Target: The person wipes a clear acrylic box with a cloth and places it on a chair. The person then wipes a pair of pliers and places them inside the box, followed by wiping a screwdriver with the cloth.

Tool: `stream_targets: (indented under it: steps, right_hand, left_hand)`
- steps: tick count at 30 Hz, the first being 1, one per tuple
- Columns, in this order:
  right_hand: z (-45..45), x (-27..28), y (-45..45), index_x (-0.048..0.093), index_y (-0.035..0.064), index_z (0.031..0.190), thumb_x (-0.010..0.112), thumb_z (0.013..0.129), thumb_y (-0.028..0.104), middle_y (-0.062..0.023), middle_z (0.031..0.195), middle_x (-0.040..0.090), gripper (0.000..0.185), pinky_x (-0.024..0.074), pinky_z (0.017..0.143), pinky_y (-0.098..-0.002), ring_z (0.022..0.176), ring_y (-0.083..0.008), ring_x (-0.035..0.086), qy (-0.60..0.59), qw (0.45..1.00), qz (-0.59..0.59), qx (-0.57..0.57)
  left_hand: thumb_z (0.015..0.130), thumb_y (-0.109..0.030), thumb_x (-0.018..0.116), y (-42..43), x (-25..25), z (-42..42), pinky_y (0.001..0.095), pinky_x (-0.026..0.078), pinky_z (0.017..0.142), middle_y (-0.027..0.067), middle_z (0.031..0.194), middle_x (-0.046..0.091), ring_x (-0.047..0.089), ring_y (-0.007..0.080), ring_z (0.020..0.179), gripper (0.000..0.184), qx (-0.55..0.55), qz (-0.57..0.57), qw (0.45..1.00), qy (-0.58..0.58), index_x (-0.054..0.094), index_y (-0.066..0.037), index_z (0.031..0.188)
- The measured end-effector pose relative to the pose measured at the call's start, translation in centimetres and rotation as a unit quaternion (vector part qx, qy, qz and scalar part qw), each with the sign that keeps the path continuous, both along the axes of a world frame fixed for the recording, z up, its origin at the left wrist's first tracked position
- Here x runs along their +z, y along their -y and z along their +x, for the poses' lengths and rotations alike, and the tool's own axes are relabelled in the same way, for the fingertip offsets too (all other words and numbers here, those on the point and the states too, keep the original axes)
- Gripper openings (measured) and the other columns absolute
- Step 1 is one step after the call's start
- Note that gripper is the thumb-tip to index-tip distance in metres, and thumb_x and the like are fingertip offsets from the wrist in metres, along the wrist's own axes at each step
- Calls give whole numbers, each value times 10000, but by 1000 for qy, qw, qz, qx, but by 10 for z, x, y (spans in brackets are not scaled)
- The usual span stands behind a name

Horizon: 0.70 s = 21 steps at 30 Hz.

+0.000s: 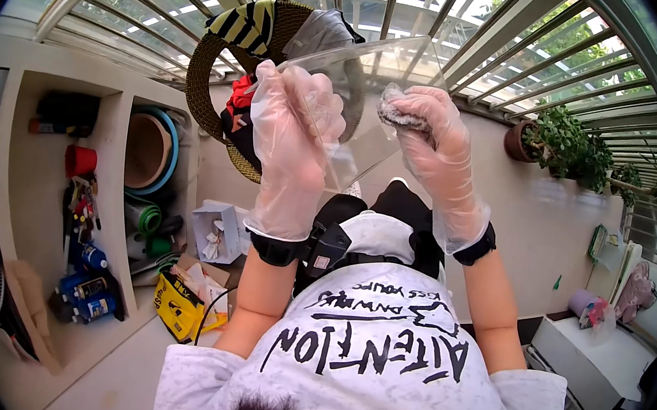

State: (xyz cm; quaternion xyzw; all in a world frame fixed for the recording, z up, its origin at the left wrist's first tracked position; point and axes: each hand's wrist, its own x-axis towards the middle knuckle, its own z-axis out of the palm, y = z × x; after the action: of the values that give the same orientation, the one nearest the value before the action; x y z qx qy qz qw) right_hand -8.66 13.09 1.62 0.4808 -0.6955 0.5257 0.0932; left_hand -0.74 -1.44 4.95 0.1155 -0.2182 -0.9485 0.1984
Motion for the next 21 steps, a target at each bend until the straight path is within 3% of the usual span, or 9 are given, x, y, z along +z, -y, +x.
stream_targets:
  steps: [2,6,8,11,12,15,16,19,21]
  right_hand:
    - [7,1,8,608,52,952,609,649,-107,-114,925,550,342,468,721,-301,832,-274,561,172,984,-29,-36]
    - [45,23,23,605,47,932,632,668,-94,-116,926,546,300,464,717,-291,840,-256,566,121,991,-51,-30]
    - [47,25,26,594,36,927,653,666,-84,-117,930,543,294,464,713,-296,841,-249,561,119,991,-61,14]
    - [28,26,39,582,31,935,664,675,-61,-111,934,545,288,465,720,-306,848,-249,557,115,986,-117,-15]
    - [22,27,43,575,30,954,660,685,-54,-99,933,555,294,462,733,-300,866,-243,555,103,988,-115,-5]
    - [16,21,50,552,25,976,642,730,-64,-83,968,557,276,427,786,-262,894,-169,534,144,983,-111,28]
    - [16,19,51,539,27,990,611,775,-37,-74,965,555,236,427,795,-252,903,-128,522,192,975,-107,28]
    - [-14,-26,48,540,25,1002,573,815,-9,-60,954,549,193,429,798,-242,898,-106,521,346,930,-123,-1]
    - [-19,-40,37,535,21,1014,560,827,1,-57,950,545,190,428,799,-239,900,-109,525,328,942,-50,-54]
  left_hand:
    - [941,-398,372,-2,-4,-4,236,270,429,8,604,302,281,112,501,421,-10,-50,999,3,365,-101,643]
    - [947,-391,365,3,-16,-8,266,300,471,10,594,320,301,114,513,423,22,-79,996,-19,380,-97,643]
    - [956,-372,360,0,-11,-8,275,313,503,12,588,352,331,124,527,422,61,-219,973,48,378,-103,631]
    - [962,-322,369,-23,-9,-6,245,428,691,24,786,526,521,135,751,313,73,-200,972,101,523,-58,894]
    - [964,-374,333,-21,-17,-3,256,396,853,16,1008,537,515,98,935,366,7,-189,981,-31,510,-60,1028]
    - [961,-369,349,-21,-24,-2,267,403,839,31,1014,545,520,100,921,371,53,-177,983,4,521,-55,1059]
    - [935,-350,439,-22,-12,-4,271,409,827,32,1012,549,521,96,913,336,56,-186,979,67,529,-47,1051]
    - [891,-319,535,-15,-20,-1,283,419,844,54,1019,556,524,111,935,324,41,-181,982,38,533,-33,1043]
    - [860,-290,588,-12,-24,-2,303,422,886,96,1028,564,531,152,975,312,42,-154,987,33,538,-18,1005]
